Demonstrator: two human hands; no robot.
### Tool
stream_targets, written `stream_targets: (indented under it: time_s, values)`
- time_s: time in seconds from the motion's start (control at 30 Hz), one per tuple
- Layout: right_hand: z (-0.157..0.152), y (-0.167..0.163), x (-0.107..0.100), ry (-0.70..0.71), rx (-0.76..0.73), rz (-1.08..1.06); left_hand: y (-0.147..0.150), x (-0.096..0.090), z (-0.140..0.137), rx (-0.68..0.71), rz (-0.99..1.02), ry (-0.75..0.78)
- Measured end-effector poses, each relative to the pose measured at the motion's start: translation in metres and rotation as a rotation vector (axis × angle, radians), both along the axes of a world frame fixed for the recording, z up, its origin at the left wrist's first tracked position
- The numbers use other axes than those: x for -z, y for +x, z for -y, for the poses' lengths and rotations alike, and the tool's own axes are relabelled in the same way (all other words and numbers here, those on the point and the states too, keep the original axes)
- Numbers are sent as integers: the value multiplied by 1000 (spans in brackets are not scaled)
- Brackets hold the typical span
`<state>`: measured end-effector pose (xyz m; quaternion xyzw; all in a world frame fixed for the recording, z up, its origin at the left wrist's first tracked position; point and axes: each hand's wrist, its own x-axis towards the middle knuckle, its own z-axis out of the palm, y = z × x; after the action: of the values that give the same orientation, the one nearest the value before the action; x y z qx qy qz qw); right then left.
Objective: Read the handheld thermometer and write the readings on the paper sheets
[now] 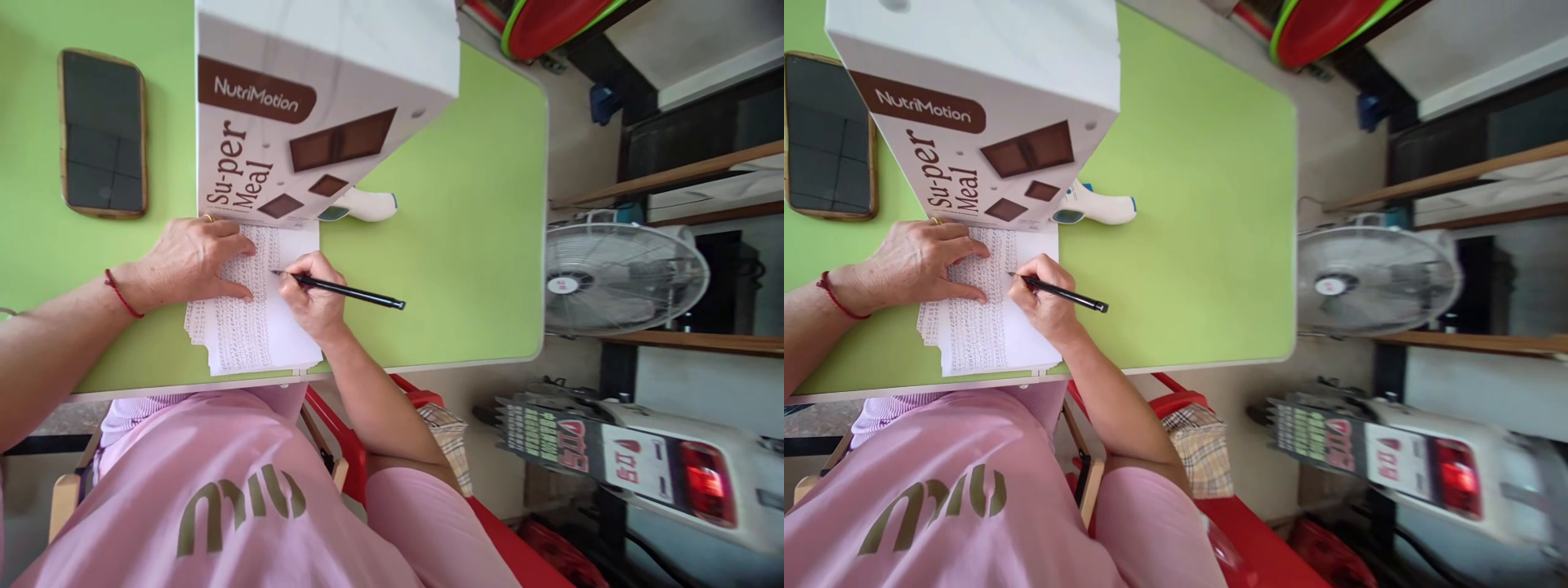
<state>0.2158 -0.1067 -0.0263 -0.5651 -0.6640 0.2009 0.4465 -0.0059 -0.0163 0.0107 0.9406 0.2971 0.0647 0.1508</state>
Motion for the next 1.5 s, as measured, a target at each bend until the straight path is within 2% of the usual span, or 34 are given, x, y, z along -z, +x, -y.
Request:
stream_targets:
  time_s: [0.2,0.43,0.63,0.83,1.17,1.33,1.5]
  values:
    - [0,-1,2,122,19,-16,0,-2,0,-3,-22,-14]
    - [0,3,5,58,38,-52,-2,3,-2,8,24,-12]
    - [0,1,6,12,58,-1,-1,2,-1,6,12,-18]
    - [0,0,3,130,30,-13,0,2,-2,-4,-11,-23]
    - [1,1,8,126,70,-96,2,-3,-1,-14,-31,-44]
    - [0,0,9,218,67,-88,3,-2,-1,-24,-37,-50]
    - [-1,0,9,223,54,-42,1,3,-1,-15,-11,-38]
